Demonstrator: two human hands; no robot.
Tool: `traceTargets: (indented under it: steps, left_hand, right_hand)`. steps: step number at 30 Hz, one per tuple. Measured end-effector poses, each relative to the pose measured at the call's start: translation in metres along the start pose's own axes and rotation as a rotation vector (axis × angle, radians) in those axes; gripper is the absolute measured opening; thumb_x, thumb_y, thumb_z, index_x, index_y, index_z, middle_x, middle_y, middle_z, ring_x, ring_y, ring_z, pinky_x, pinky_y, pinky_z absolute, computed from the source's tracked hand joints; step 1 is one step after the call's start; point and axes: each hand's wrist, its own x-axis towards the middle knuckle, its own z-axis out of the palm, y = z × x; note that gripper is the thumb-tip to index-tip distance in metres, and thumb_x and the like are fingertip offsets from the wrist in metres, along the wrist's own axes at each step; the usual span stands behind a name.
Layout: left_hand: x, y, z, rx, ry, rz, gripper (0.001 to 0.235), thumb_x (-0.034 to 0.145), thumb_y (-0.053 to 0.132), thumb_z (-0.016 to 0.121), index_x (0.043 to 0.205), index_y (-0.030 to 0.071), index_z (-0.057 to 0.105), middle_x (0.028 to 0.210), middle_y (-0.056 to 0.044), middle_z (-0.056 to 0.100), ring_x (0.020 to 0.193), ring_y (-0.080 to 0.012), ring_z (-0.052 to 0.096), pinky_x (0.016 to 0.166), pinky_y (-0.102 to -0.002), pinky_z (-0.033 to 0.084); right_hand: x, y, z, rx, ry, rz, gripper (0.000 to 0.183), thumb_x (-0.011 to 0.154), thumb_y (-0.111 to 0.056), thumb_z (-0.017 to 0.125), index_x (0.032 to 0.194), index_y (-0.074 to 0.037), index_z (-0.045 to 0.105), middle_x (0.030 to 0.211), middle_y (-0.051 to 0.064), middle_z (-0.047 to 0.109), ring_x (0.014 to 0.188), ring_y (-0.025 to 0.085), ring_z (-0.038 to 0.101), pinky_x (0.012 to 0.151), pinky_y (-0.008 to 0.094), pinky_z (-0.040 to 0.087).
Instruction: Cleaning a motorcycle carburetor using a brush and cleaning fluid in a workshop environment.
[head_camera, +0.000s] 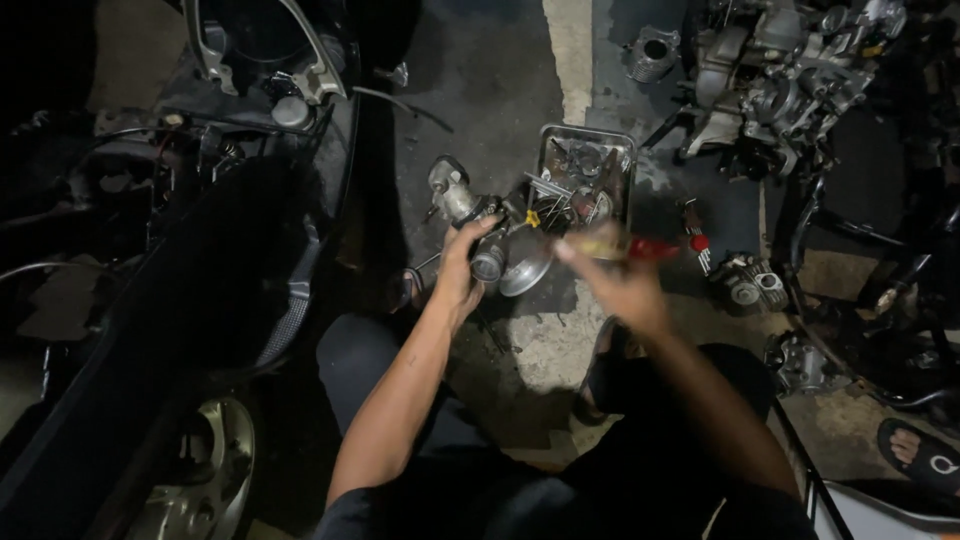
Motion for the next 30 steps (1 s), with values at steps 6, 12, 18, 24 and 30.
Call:
traceTargets:
  steps: [6,12,18,24,30]
  left_hand:
    - [0.002,-0.002,0.000,0.015,-0.033,0.012,0.040,0.073,0.017,0.085,0.105,0.003,0.066,0.091,-0.014,0.066,0.085,-0.0271,0.069,0.080,-0.041,0.062]
    - [-0.008,0.008,0.002,0.074,-0.106,0.077,0.032,0.072,0.014,0.084,0.097,0.003,0.066,0.081,-0.010,0.064,0.077,-0.0235,0.069,0.072,-0.039,0.063]
    - [-0.010,0.011,0.000,0.024,-0.160,0.070,0.034,0.072,0.010,0.082,0.100,0.001,0.066,0.081,-0.012,0.064,0.075,-0.0257,0.069,0.068,-0.041,0.063]
    - [-0.008,0.015,-0.003,0.038,-0.201,-0.015,0.042,0.069,0.009,0.080,0.108,0.001,0.066,0.087,-0.014,0.064,0.079,-0.0271,0.068,0.072,-0.042,0.063]
    - [-0.004,0.015,-0.010,-0.010,-0.197,-0.049,0.047,0.067,0.013,0.079,0.111,0.001,0.066,0.091,-0.016,0.063,0.080,-0.0284,0.067,0.074,-0.043,0.062]
  right_hand:
    - [0.003,0.001,0.003,-0.089,-0.096,-0.274,0.021,0.092,-0.023,0.080,0.090,-0.006,0.067,0.073,0.008,0.065,0.062,0.023,0.065,0.053,0.032,0.053]
    - [0.011,0.000,0.001,-0.284,0.117,-0.335,0.024,0.091,-0.033,0.088,0.097,-0.011,0.080,0.085,0.010,0.075,0.085,0.027,0.074,0.070,0.032,0.056]
    - [0.012,0.023,0.002,-0.146,0.063,-0.319,0.021,0.088,-0.028,0.089,0.097,-0.013,0.077,0.091,0.003,0.078,0.093,0.023,0.076,0.080,0.029,0.058]
    - [0.030,0.025,-0.031,0.405,-0.073,-0.401,0.023,0.097,0.003,0.068,0.116,-0.008,0.062,0.108,0.007,0.071,0.086,0.014,0.069,0.074,0.023,0.059]
    - [0.037,0.018,-0.036,0.297,-0.181,-0.221,0.023,0.093,-0.017,0.082,0.100,0.002,0.071,0.100,0.017,0.073,0.089,0.026,0.073,0.081,0.035,0.058]
